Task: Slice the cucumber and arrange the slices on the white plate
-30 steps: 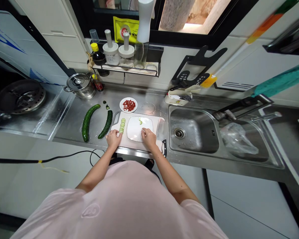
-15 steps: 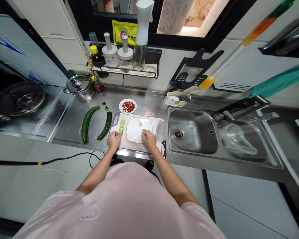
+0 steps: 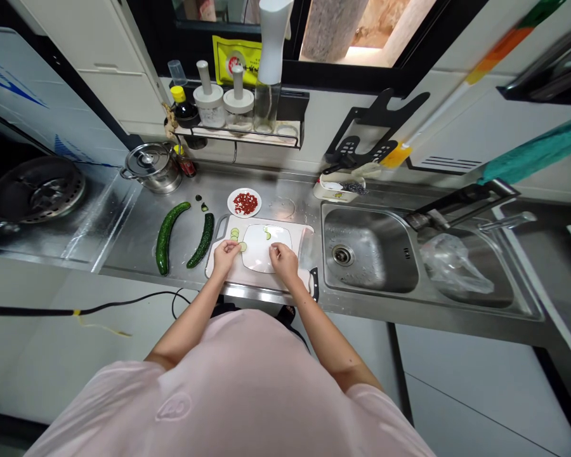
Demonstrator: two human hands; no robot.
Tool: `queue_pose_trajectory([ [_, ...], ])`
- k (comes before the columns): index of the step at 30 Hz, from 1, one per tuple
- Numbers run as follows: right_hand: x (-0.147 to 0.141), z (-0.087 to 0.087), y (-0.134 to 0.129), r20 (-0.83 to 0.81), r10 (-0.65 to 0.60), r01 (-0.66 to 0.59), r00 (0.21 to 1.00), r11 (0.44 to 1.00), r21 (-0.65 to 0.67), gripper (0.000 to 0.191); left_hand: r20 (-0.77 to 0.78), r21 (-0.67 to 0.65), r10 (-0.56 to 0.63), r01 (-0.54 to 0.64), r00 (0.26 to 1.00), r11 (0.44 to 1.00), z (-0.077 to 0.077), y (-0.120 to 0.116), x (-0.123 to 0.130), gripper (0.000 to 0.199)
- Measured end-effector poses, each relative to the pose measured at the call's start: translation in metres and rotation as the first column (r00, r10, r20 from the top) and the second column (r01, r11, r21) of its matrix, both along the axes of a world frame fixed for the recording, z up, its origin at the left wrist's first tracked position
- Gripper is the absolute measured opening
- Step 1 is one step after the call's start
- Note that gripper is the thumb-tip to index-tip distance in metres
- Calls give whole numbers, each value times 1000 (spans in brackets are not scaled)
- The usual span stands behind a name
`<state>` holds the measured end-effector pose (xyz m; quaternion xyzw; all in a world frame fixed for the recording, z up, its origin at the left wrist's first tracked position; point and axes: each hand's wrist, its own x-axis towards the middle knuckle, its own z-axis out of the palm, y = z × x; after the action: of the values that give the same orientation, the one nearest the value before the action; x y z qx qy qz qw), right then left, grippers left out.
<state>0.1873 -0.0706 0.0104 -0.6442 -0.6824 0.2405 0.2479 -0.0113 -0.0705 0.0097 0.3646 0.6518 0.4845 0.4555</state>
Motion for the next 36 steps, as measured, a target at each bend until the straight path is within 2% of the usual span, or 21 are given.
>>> queue_pose_trajectory([
  [3, -7, 10, 6, -218, -10, 17, 976, 999, 30, 31, 156, 38, -32, 27, 987, 999, 12, 4, 9, 29],
  [7, -16, 23, 13, -437, 27, -10, 899, 999, 41, 30, 222, 82, -93, 76, 971, 994, 22, 10, 17, 27],
  [14, -25, 35, 17, -589, 86, -86, 804, 996, 28, 26, 206, 163, -221, 189, 953, 968, 40, 12, 26, 26],
  [19, -25, 41, 18, -644, 64, -62, 762, 998, 27, 21, 179, 168, -222, 193, 958, 967, 46, 9, 31, 27],
  [21, -24, 43, 18, -680, 37, -44, 732, 999, 7, 20, 182, 125, -193, 172, 964, 977, 47, 7, 32, 29],
  [24, -22, 46, 19, -708, 11, -28, 706, 1000, -12, 20, 263, -35, -190, 206, 946, 978, 50, 4, 31, 34],
  [28, -20, 51, 17, -725, 9, -27, 689, 1000, -14, 20, 512, -209, -194, 341, 837, 917, 55, 1, 32, 41],
  [32, -19, 55, 15, -723, -3, -20, 691, 1000, -23, 21, 673, -270, -142, 420, 726, 867, 58, 2, 33, 38],
  [36, -19, 56, 14, -729, 10, -26, 684, 1000, -10, 21, 727, -293, -100, 439, 679, 850, 62, 4, 33, 33],
])
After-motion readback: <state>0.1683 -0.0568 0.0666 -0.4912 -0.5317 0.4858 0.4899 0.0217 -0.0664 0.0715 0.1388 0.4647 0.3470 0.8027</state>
